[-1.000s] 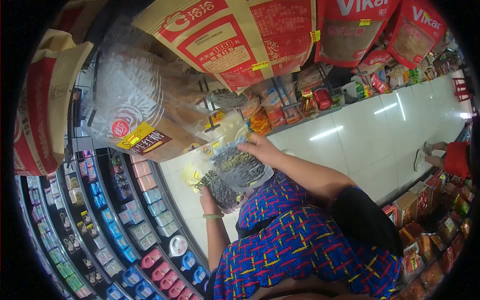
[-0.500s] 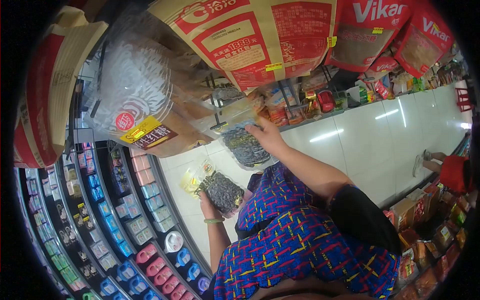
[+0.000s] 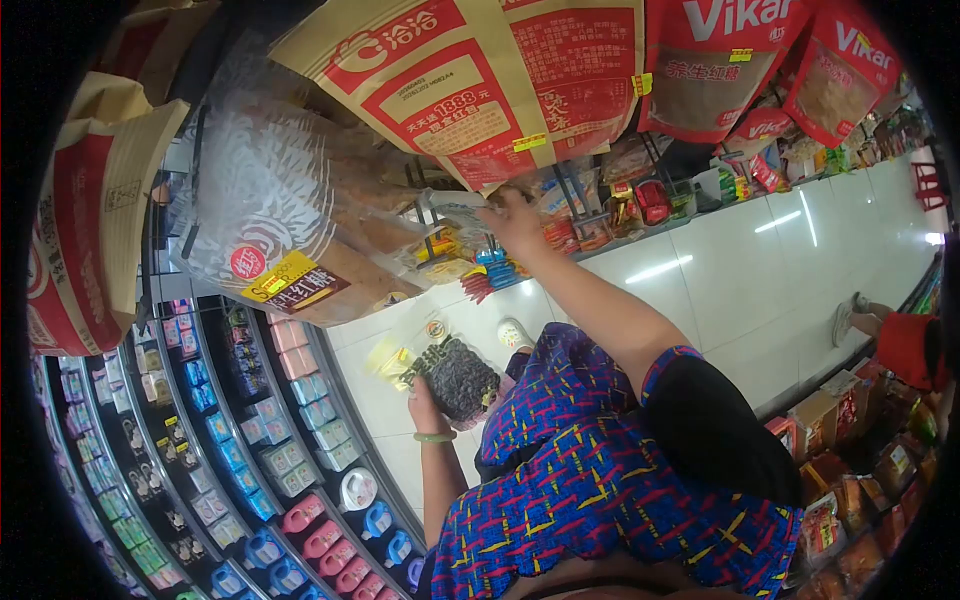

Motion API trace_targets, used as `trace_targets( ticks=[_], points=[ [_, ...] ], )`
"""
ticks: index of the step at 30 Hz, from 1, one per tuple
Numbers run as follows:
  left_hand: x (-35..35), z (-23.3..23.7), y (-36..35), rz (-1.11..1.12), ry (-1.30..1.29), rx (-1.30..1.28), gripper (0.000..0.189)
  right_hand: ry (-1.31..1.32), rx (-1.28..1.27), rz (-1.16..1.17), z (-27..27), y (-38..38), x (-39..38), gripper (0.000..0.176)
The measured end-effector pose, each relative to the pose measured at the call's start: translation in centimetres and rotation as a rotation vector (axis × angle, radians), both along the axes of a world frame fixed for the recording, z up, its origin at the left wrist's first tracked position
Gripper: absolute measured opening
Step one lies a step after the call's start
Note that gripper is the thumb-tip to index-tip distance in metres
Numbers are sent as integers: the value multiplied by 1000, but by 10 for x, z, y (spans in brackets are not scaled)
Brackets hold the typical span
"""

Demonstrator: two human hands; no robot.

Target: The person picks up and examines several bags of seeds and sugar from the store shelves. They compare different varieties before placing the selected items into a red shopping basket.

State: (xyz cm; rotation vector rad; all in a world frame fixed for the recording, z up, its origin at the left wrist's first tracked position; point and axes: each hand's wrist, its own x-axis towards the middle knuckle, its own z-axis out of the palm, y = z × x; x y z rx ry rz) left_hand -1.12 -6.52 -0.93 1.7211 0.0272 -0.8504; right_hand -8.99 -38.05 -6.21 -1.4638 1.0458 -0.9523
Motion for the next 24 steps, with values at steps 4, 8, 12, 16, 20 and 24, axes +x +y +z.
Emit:
trace_targets(
  ticks=[4,8,12,16,20,24],
  points=[
    [3,-9,-11,-92,-105,-38,49,-71,109,-46,-13,47,-35,46],
    [0,0,-35,-270,-99,5,45,-261,832,878,36,98,-62,69],
    [-5,7,-59,-359,-136,0,50,-237,849,762,51,102,-64,47],
    [2,-11,-57,-220,95,-218,62,-182,567,625,58,69,-66,46],
    [1,-14,-30,-175,259,-162,67,-144,471,565,57,52,-61,47],
    [1,-27,-1,-128,298,-171,68,-88,434,477,61,52,-61,45]
  ],
)
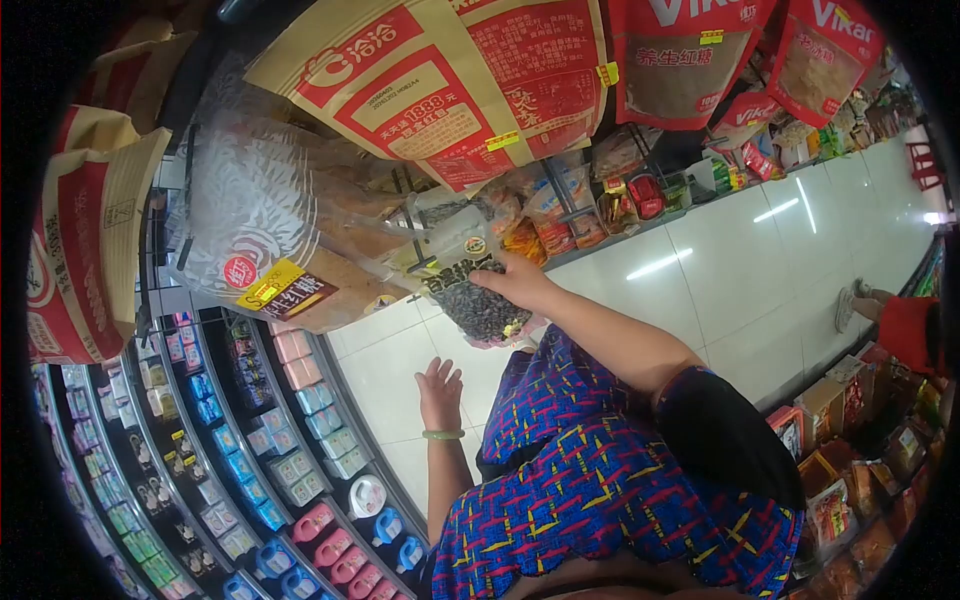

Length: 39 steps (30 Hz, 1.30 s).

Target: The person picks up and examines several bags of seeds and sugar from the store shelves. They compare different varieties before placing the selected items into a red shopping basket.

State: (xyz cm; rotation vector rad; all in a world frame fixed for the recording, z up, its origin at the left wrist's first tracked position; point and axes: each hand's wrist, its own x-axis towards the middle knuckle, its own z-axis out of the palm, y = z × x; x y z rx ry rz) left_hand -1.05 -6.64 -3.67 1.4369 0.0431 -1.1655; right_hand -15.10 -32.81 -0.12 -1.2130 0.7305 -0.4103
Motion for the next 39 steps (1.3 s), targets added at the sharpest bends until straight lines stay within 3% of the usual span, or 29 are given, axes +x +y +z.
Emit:
trace_targets(
  ticks=[7,9,13,16,18,21,24,26,28,30,33,35,36,37,38,39],
  points=[
    [-3,-3,14,65,31,32,66,54,-67,-70,-9,1,9,49],
    [-2,-5,13,63,32,32,66,86,-185,-114,-18,-1,12,51],
    [-3,-17,20,44,69,49,66,51,-148,-159,-28,-14,28,54],
    [-1,-23,25,30,98,59,68,22,-75,-174,-53,-33,47,54],
    [4,-25,27,16,109,71,70,-104,397,-120,-61,-44,51,56],
    [13,-29,20,-18,123,65,69,-163,193,-149,-53,-53,49,42],
    [17,-22,6,-44,95,84,68,26,57,-161,-82,-58,41,43],
    [21,-23,4,-91,111,75,69,70,-114,-214,-98,-48,15,42],
    [28,-23,2,-154,104,91,70,351,-116,-212,-125,-30,-15,39],
    [49,-26,-6,-198,109,113,69,287,-18,-221,-154,-9,-41,36],
    [58,-33,-16,-282,135,115,68,328,263,-443,-166,17,-110,32],
    [59,-48,-25,-290,241,90,62,231,369,-536,-166,24,-174,31],
    [71,-78,-22,-319,243,87,62,157,398,-583,-181,24,-196,31],
    [83,-111,-17,-515,42,38,56,291,336,-733,-175,24,-211,31],
    [78,-112,-26,-700,-164,-20,50,305,329,-836,-169,21,-232,29],
    [74,-110,-31,-711,-164,-32,50,234,283,-928,-163,18,-249,29]
  ],
)
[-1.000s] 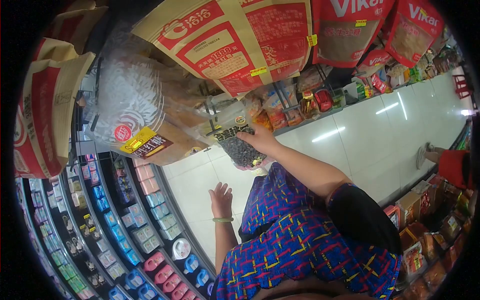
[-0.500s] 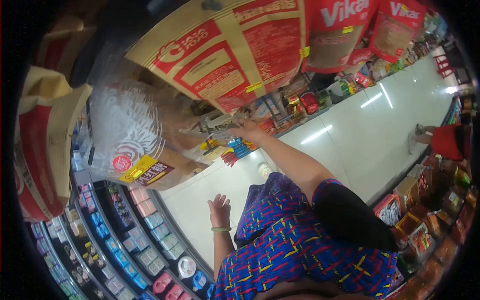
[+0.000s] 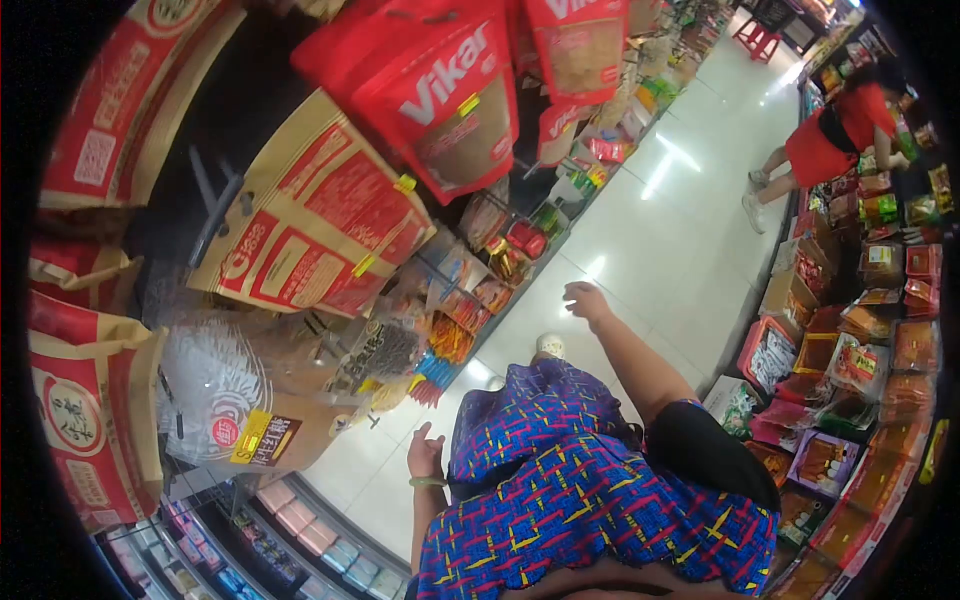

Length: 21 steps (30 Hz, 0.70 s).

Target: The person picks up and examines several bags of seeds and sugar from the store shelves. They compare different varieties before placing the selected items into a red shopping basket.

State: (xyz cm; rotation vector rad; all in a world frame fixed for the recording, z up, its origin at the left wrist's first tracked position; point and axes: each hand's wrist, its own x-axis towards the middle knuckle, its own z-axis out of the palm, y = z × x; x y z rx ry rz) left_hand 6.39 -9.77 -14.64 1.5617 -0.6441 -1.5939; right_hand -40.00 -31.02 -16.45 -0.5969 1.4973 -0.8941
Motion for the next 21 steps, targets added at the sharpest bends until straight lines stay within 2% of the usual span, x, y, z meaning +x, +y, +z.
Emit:
trace_targets(
  ticks=[2,3,5,6,8,9,10,12,13,14,16,17,18,20,21],
  points=[
    [-39,66,-33,-417,-776,-178,40,-34,-3,-149,36,-18,-23,33],
    [-46,65,-39,-414,-778,-191,40,-34,-16,-151,55,-29,-30,33],
    [-62,62,-50,-143,-435,-59,37,-18,-145,-261,90,-53,-42,40],
    [-72,61,-56,-134,-434,-69,37,-18,-157,-255,100,-69,-50,40],
    [-95,57,-68,-183,-573,-250,39,-32,-277,-223,118,-107,-66,48],
    [-94,48,-70,-538,-1079,-510,41,-32,-288,-202,126,-129,-75,48],
    [-101,37,-71,-512,-1081,-503,41,5,-351,-170,135,-151,-84,50],
    [-130,28,-68,-324,-1021,-439,44,43,-408,-103,152,-191,-102,53],
    [-147,15,-63,-117,-781,-322,46,59,-447,-108,163,-212,-111,54],
    [-161,-2,-58,-95,-789,-315,46,68,-485,-116,171,-234,-117,55],
    [-185,-34,-52,389,-26,-9,44,-3,-574,2,179,-274,-132,55],
    [-203,-36,-50,152,-514,-239,41,-63,-655,98,179,-287,-139,56],
    [-212,-37,-45,97,-576,-271,39,-76,-635,105,173,-295,-140,56],
    [-236,-13,-52,-187,-1060,-388,40,-110,-580,169,174,-313,-143,57],
    [-249,-14,-51,-161,-1061,-372,40,-114,-577,197,175,-319,-144,57]
  ],
)
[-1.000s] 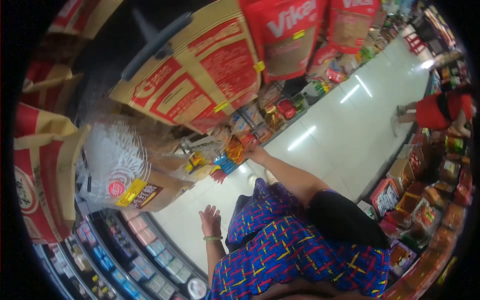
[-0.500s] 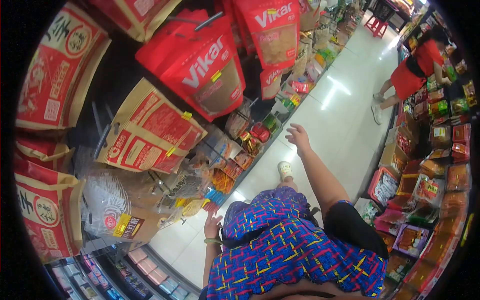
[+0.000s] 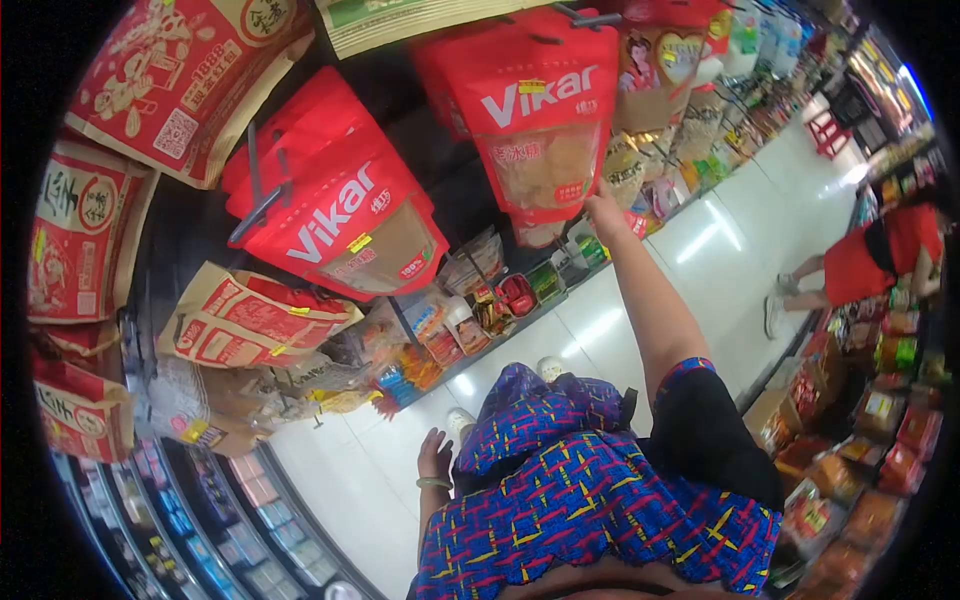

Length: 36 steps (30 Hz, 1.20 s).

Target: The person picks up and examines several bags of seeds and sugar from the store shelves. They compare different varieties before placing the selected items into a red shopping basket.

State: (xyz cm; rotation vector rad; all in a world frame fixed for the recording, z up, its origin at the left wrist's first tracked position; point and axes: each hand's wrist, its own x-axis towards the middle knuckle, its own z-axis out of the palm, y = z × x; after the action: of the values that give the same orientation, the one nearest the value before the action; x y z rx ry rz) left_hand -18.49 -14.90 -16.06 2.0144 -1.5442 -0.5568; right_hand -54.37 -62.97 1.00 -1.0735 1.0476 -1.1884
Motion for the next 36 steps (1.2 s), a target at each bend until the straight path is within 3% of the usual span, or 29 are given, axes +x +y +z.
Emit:
trace_targets(
  ticks=[2,3,6,7,9,11,15,17,19,21,22,24,25,27,31,33,34,36],
  points=[
    [-18,-12,9,550,801,77,43,-22,44,-17,-6,-7,0,55],
    [-25,-11,14,576,796,67,43,-28,46,9,-11,-8,-1,55],
    [-48,32,3,992,1531,169,46,-12,12,115,-22,-6,-9,42],
    [-50,26,9,1013,1526,147,46,-22,14,140,-19,2,-11,42],
    [-52,-13,25,606,914,105,47,-14,-10,153,-8,18,-11,35],
    [-59,-22,22,715,1003,53,46,21,37,181,3,30,-12,33],
    [-68,-24,11,651,943,30,45,-69,-50,134,6,43,-21,29],
    [-73,-28,11,501,868,29,47,-103,-36,134,13,48,-30,28],
    [-85,-13,6,598,976,77,45,-57,-23,210,21,64,-38,28],
    [-100,19,-5,909,1396,101,47,-6,-12,285,23,81,-37,28],
    [-104,20,-3,921,1403,92,47,60,38,344,22,93,-29,27],
    [-109,20,3,680,1021,282,51,164,126,490,23,114,-2,24],
    [-111,20,6,692,1020,279,51,198,167,579,22,126,17,24],
    [-113,17,10,706,1055,268,47,374,6,818,21,142,58,27],
    [-108,-7,30,643,941,123,42,183,117,880,17,171,146,30],
    [-105,-11,45,462,449,222,42,-24,142,869,12,182,185,31],
    [-108,-21,55,464,449,221,42,-24,141,871,11,184,200,31],
    [-114,-43,75,812,979,12,43,63,33,868,5,187,224,23]
  ],
)
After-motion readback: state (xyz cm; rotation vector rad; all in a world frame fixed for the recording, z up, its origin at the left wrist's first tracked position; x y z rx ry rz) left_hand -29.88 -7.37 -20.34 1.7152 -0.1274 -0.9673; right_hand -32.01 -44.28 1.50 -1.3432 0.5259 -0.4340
